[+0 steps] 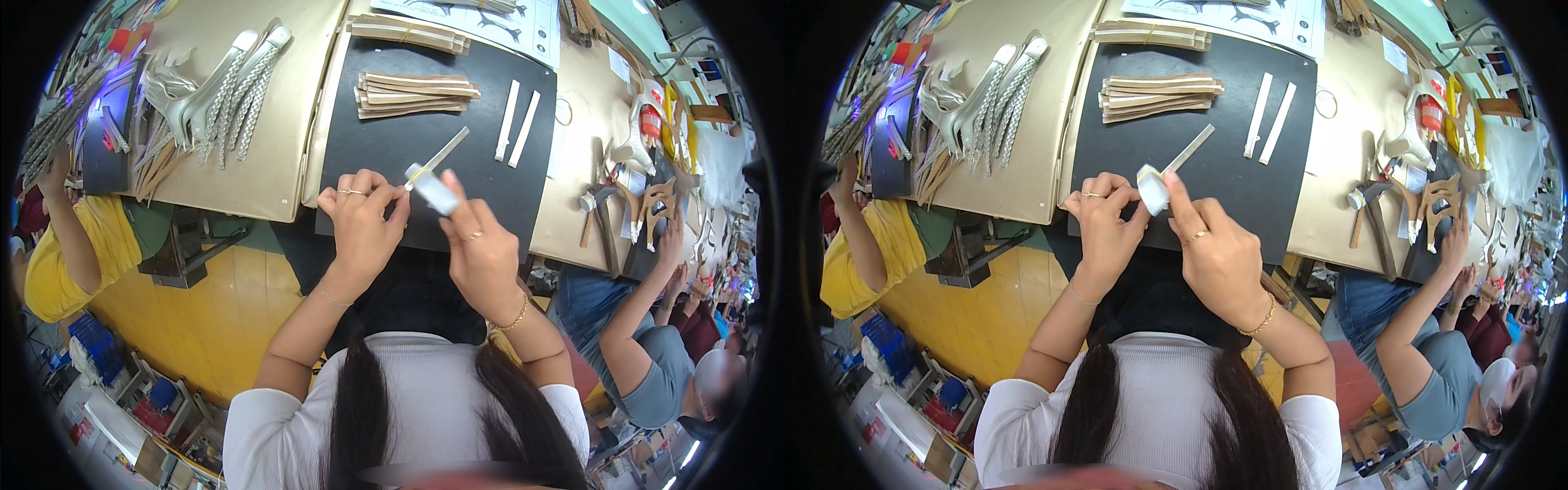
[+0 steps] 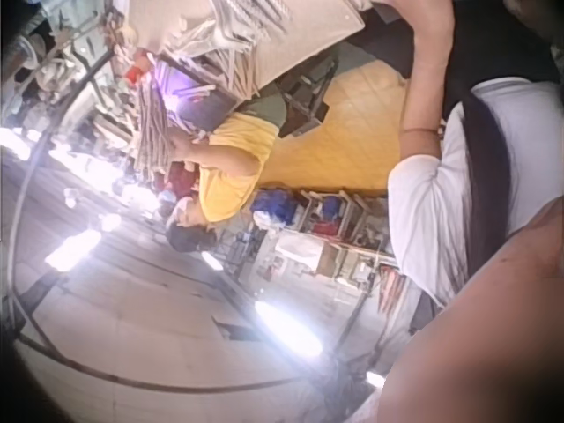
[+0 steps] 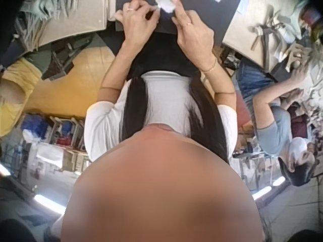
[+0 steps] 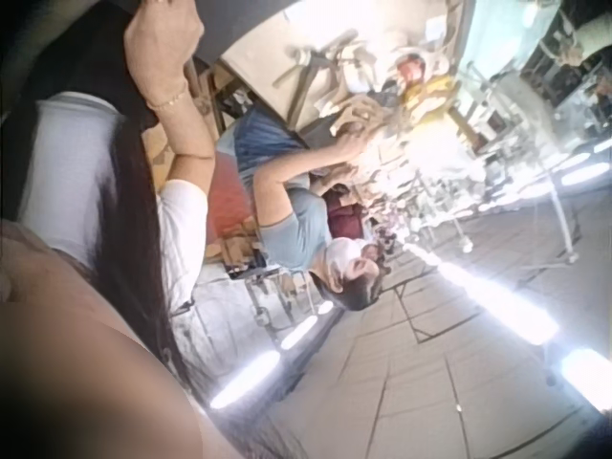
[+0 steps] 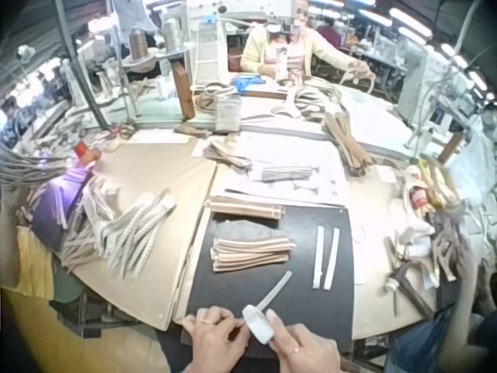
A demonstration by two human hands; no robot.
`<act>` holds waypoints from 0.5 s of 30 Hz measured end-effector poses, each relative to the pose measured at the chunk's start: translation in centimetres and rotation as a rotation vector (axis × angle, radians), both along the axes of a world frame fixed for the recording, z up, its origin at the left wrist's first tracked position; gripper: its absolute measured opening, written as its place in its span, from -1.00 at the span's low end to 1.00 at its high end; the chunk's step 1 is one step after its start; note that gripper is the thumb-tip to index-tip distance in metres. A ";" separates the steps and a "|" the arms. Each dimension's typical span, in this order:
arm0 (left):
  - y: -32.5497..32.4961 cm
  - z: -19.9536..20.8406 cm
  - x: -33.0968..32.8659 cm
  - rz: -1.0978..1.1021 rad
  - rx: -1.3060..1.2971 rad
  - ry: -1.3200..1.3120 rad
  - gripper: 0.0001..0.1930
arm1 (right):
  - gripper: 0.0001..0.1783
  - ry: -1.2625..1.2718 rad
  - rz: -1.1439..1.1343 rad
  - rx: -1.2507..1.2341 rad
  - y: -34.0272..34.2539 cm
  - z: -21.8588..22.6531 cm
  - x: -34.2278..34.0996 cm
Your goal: The person repeatedly picks up thin strips of material and uses a small handheld tool to press or shape them. The person places the treated strips on the table and continues the process with additional strips from a nearby pile.
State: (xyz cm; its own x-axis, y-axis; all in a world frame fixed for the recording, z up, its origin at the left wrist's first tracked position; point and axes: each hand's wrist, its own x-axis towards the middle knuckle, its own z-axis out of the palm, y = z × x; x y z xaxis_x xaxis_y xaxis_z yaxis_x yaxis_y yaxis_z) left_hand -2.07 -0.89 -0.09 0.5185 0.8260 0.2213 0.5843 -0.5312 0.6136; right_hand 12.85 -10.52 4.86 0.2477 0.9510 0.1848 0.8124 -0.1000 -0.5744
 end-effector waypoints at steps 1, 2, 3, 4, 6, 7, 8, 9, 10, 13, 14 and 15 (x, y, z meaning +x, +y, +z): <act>0.0 0.0 -0.1 -0.001 0.006 0.002 -0.91 | -0.32 -0.051 0.030 -0.098 -0.1 -0.1 -0.1; -0.1 0.1 -0.3 -0.006 0.012 0.004 -0.91 | -0.31 -0.095 0.063 -0.214 0.0 -0.2 -0.1; 0.1 0.0 -0.4 -0.012 0.021 0.005 -0.90 | -0.36 -0.054 0.052 -0.251 0.0 -0.1 -0.1; 0.1 0.0 -0.4 -0.007 0.020 -0.001 -0.89 | -0.36 -0.067 0.052 -0.247 0.1 -0.2 0.0; 0.0 0.0 -0.7 0.002 0.011 -0.006 -0.87 | -0.34 -0.070 0.055 -0.257 0.2 0.0 0.2; 0.0 0.0 -0.7 0.001 0.017 -0.007 -0.87 | -0.33 -0.064 0.050 -0.206 0.2 0.1 0.3; 0.0 -0.1 -0.6 0.003 0.023 -0.007 -0.87 | -0.32 -0.057 0.048 -0.155 0.2 0.3 0.2; -0.1 -0.1 -0.7 0.005 0.023 -0.007 -0.87 | -0.31 -0.054 0.029 -0.113 0.1 0.5 0.1; -0.1 -0.1 -0.7 0.006 0.027 -0.008 -0.87 | -0.31 -0.024 0.040 -0.049 0.0 0.7 0.0; -0.1 0.0 -0.7 -0.001 0.035 -0.006 -0.87 | -0.30 -0.009 0.078 0.026 0.0 1.0 -0.3; -0.1 0.0 -0.7 -0.002 0.045 -0.002 -0.86 | -0.30 -0.048 0.063 -0.092 0.0 1.0 -0.3; -0.1 0.0 -0.7 -0.006 0.053 0.001 -0.85 | -0.30 -0.085 0.079 -0.182 0.1 1.0 -0.3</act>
State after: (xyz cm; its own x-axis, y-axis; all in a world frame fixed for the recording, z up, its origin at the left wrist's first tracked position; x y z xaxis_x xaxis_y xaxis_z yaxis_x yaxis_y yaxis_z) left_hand -2.75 -1.04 -0.12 0.5239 0.8096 0.2646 0.5812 -0.5669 0.5838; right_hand 12.59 -10.43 5.86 0.1616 0.9865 0.0254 0.8665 -0.1295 -0.4821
